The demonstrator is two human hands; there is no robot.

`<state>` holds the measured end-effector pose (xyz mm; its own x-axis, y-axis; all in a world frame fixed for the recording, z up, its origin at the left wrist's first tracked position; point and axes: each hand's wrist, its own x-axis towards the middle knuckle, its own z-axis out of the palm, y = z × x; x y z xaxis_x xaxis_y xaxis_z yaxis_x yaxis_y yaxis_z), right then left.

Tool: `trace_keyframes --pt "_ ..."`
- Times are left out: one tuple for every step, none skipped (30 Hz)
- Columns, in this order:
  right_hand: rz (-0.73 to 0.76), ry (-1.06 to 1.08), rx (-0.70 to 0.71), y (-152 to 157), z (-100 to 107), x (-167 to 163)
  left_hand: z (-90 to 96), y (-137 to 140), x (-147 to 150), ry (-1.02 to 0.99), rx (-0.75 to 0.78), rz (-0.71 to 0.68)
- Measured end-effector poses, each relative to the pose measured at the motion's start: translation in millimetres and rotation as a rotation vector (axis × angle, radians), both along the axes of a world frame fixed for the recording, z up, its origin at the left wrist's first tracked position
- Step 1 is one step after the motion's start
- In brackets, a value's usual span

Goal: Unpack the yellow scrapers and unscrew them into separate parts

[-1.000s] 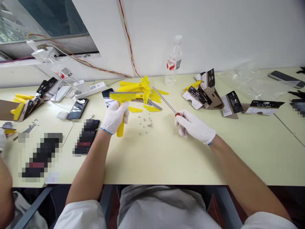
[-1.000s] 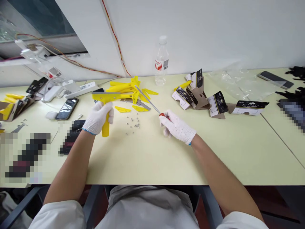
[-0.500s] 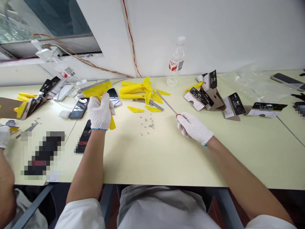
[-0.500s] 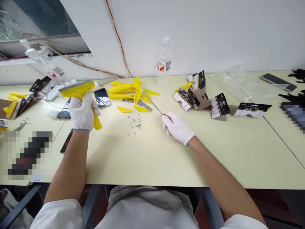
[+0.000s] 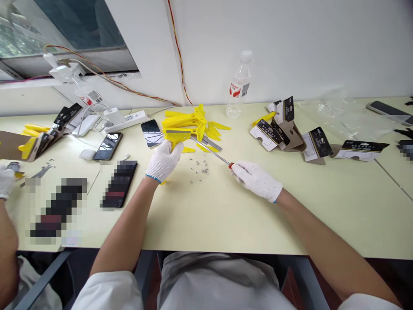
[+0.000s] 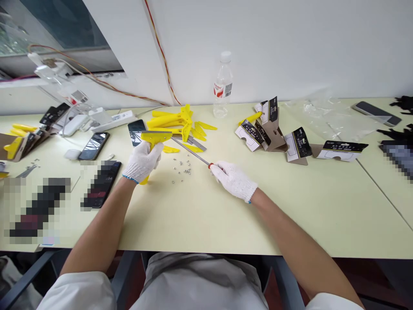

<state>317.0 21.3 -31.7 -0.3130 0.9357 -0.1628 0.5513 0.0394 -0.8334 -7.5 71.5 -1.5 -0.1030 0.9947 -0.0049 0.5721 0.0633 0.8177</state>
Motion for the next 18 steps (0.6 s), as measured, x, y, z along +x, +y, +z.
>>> trace_keyframes --pt "0.007 -0.004 0.0 0.4 -1.3 -1.5 0.3 -1.4 1.5 0.053 -0.002 -0.002" --pt "0.006 -0.005 0.004 0.8 -2.3 -2.7 1.2 -2.6 2.8 0.1 -0.003 0.002" --pt "0.002 -0.006 0.014 1.1 -2.8 -3.5 2.6 -3.6 3.9 0.132 -0.006 0.004" --pt "0.0 -0.009 0.025 1.3 -2.7 -4.0 4.1 -4.3 4.9 0.142 -0.012 -0.005" --pt "0.008 -0.013 0.037 1.4 -2.2 -4.2 5.4 -4.7 5.5 0.148 -0.016 -0.012" --pt "0.024 -0.019 0.047 1.4 -1.4 -4.3 6.4 -4.9 5.9 0.153 -0.019 -0.015" --pt "0.041 -0.027 0.053 1.4 -0.4 -4.3 6.8 -4.8 6.1 0.157 -0.022 -0.014" --pt "0.053 -0.033 0.057 1.3 0.7 -4.3 6.8 -4.6 6.0 0.159 -0.026 -0.009" --pt "0.06 -0.037 0.058 1.2 1.7 -4.3 6.2 -4.3 5.8 0.158 -0.031 -0.007" --pt "0.061 -0.039 0.06 1.2 2.4 -4.4 5.2 -4.0 5.4 0.152 -0.034 -0.008" --pt "0.058 -0.038 0.062 1.1 3.0 -4.6 3.9 -3.6 4.9 0.145 -0.034 -0.011" --pt "0.056 -0.037 0.066 1.1 3.2 -4.7 2.6 -3.3 4.4 0.137 -0.028 -0.015" --pt "0.057 -0.037 0.069 1.0 3.3 -4.9 1.3 -3.0 4.0 0.131 -0.019 -0.016" --pt "0.06 -0.038 0.069 1.0 3.1 -5.0 0.4 -2.9 3.7 0.126 -0.011 -0.018" --pt "0.061 -0.041 0.069 0.9 2.9 -5.0 -0.1 -2.8 3.6 0.124 -0.006 -0.017" --pt "0.061 -0.044 0.067 0.8 2.6 -5.0 -0.2 -2.7 3.7 0.126 -0.005 -0.015" --pt "0.061 -0.047 0.064 0.8 2.3 -4.9 0.1 -2.8 3.8 0.134 -0.005 -0.009" --pt "0.058 -0.05 0.061 0.8 2.0 -4.8 0.7 -2.8 4.1 0.152 -0.008 -0.007"
